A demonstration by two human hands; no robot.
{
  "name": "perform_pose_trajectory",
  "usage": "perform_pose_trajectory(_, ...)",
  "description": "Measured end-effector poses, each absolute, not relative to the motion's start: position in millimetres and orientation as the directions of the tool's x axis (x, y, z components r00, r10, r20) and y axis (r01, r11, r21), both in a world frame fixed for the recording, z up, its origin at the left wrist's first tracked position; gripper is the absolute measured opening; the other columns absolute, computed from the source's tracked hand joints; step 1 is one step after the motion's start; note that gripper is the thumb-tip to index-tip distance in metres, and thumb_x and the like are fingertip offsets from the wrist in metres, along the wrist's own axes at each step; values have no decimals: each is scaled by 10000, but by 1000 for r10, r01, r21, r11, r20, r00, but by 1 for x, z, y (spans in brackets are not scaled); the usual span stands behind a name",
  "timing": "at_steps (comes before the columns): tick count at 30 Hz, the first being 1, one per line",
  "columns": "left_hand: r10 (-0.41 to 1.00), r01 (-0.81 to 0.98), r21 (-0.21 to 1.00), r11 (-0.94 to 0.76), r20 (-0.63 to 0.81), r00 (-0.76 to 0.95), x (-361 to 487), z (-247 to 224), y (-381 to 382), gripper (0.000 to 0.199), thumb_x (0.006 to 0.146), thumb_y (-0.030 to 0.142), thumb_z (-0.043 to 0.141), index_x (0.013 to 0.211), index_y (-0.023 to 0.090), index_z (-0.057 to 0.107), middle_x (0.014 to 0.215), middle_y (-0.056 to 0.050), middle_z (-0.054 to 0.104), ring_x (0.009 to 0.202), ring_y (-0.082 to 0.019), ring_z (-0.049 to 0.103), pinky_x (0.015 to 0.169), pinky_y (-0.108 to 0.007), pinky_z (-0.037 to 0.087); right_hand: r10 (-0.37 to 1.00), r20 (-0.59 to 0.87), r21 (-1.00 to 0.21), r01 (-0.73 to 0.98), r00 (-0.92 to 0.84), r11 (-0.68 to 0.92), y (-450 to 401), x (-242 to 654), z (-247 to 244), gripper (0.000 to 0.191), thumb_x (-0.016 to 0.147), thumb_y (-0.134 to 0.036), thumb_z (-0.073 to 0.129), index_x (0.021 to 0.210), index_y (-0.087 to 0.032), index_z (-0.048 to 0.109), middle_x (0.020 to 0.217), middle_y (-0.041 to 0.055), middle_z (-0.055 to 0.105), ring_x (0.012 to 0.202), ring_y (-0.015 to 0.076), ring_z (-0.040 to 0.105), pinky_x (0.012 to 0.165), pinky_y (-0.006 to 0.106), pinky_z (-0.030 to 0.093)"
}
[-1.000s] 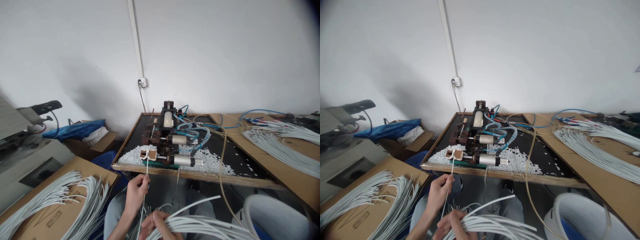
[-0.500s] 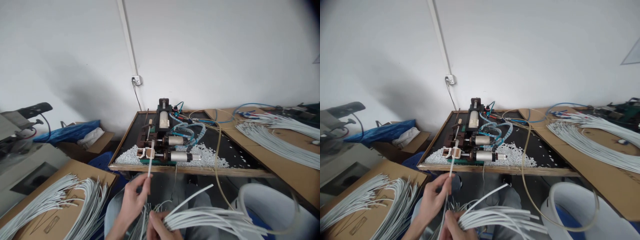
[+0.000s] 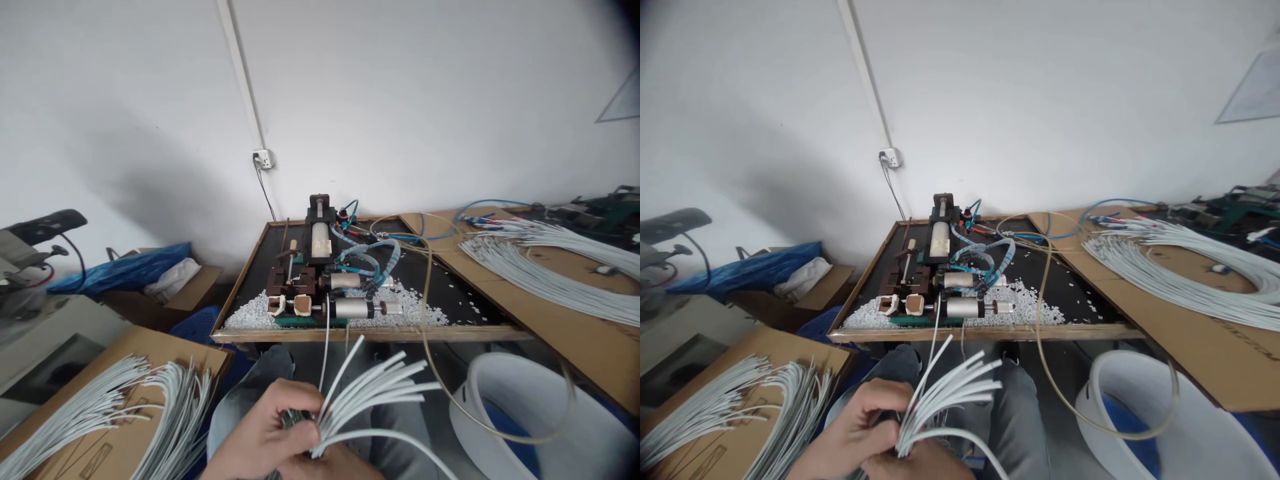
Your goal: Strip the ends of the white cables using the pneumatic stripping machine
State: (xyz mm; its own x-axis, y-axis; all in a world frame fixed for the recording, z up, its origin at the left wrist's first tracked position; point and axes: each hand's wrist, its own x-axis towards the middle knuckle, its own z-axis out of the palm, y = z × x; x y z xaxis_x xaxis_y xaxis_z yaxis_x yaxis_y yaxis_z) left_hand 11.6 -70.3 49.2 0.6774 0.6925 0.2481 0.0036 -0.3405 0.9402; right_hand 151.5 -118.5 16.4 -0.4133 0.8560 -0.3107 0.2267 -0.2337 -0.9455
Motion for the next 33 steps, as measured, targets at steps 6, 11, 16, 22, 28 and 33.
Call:
perform_pose_trajectory(6,832,74,961,-265,189,522,22,48,-72,447,962,417,481,713,140,728,642,-59,663,593,-146,576,582,-224,415,851,-266,-962,184,-453,-202,-112,147,9,216,757,-407,651,696,-200,629,567,-43,512,523,88,423,500,225,315)
perform_pose_trajectory(11,980,55,995,-88,76,184,20,30,-56,361,887,440,595,736,147,742,616,-40,670,588,-152,592,588,-223,448,898,-302,-900,-214,-319,-379,-112,134,-17,620,843,-690,435,1056,-150,651,741,75,726,558,145,639,366,190,268)
perform_pose_trajectory(16,1000,-108,994,19,-21,-23,14,11,-29,387,794,466,690,592,135,685,525,-2,595,482,-95,479,515,-200,373,949,-288,-850,-422,-132,-316,-110,132,-35,764,695,-734,619,1194,-157,670,1287,151,647,1100,300,668,888,364,551)
perform_pose_trajectory(22,998,-120,992,40,-45,-42,16,3,-14,362,743,480,725,682,124,731,476,10,564,444,-96,467,487,-203,364,951,-259,-831,-464,-168,-308,-113,140,-28,650,688,-689,666,1141,-224,705,1363,107,578,1251,343,546,753,342,616)
perform_pose_trajectory(28,995,-106,994,8,-19,-101,20,-8,-12,333,760,456,717,715,126,739,505,7,585,447,-96,485,467,-195,375,962,-262,-865,-425,-72,-267,-122,137,-12,505,795,-642,589,1089,-259,735,1320,82,637,1214,298,591,394,118,471)
perform_pose_trajectory(33,991,-110,994,8,-22,-132,23,-11,-10,324,773,444,707,714,127,738,512,9,595,422,-85,482,445,-185,361,959,-276,-871,-407,-56,-275,-122,135,-9,492,793,-655,579,1043,-269,755,1308,76,649,1226,293,582,394,96,464)
